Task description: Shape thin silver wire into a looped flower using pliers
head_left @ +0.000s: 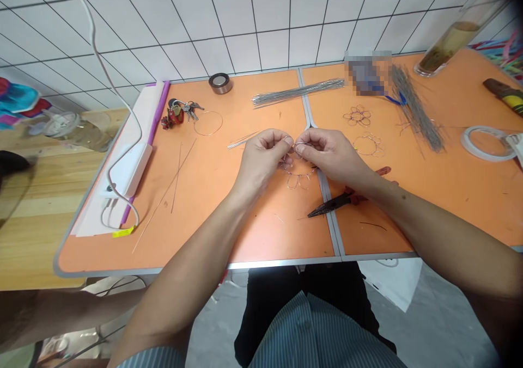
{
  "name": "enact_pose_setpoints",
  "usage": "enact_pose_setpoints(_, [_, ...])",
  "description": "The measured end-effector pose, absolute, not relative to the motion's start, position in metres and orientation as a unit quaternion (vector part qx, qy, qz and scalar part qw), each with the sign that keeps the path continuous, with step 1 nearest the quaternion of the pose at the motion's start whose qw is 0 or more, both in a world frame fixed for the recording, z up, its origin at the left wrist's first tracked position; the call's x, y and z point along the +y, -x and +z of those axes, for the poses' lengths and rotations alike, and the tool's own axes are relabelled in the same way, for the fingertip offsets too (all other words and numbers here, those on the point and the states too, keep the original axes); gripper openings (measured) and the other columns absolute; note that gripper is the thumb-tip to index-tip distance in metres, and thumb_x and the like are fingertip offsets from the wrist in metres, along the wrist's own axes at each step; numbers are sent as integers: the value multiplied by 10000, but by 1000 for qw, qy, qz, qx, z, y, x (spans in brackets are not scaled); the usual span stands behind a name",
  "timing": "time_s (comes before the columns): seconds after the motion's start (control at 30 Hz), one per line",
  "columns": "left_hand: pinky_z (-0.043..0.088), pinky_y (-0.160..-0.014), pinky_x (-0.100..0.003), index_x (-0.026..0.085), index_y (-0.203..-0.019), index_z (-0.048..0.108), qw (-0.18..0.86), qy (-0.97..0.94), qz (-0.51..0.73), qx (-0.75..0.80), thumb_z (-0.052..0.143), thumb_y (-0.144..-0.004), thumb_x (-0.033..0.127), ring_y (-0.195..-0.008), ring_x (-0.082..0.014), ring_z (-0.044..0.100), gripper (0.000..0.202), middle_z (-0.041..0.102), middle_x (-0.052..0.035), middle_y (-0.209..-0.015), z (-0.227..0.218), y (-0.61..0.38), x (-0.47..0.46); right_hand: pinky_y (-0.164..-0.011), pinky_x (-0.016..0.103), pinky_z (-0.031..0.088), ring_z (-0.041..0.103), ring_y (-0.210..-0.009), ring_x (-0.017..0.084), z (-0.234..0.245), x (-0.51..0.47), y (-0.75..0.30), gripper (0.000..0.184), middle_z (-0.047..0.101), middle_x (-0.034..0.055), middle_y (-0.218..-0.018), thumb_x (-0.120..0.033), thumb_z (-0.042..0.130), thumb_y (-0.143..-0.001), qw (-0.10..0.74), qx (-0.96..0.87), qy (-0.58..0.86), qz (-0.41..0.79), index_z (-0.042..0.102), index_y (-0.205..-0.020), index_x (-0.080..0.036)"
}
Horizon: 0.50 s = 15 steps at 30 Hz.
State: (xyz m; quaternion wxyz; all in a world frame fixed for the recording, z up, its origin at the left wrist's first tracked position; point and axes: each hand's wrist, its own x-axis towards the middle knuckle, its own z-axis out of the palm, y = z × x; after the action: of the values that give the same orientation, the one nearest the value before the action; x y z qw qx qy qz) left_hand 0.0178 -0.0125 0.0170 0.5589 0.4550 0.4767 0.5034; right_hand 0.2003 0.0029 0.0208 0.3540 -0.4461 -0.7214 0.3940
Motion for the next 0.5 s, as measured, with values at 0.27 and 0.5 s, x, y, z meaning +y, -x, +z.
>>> enact_pose_setpoints(0.27, [523, -526, -227, 189, -756, 653, 557, -446, 496, 496, 767, -857, 201, -541, -98, 637, 152, 703, 1, -747, 17, -22, -14, -701, 338, 420, 597, -756, 196, 15, -1, -197, 95, 710, 22, -813, -266, 642, -935, 369, -754, 470, 274, 699, -872, -224])
enact_pose_setpoints(0.5, [519, -522, -226, 188, -746, 641, 557, -441, 495, 500, 764, -854, 184, -531, -100, 640, 165, 691, 0, -712, 14, -26, -15, -726, 361, 416, 617, -778, 215, 9, -3, -196, 127, 719, 65, -849, -197, 582, -939, 369, -800, 448, 153, 684, -864, -213])
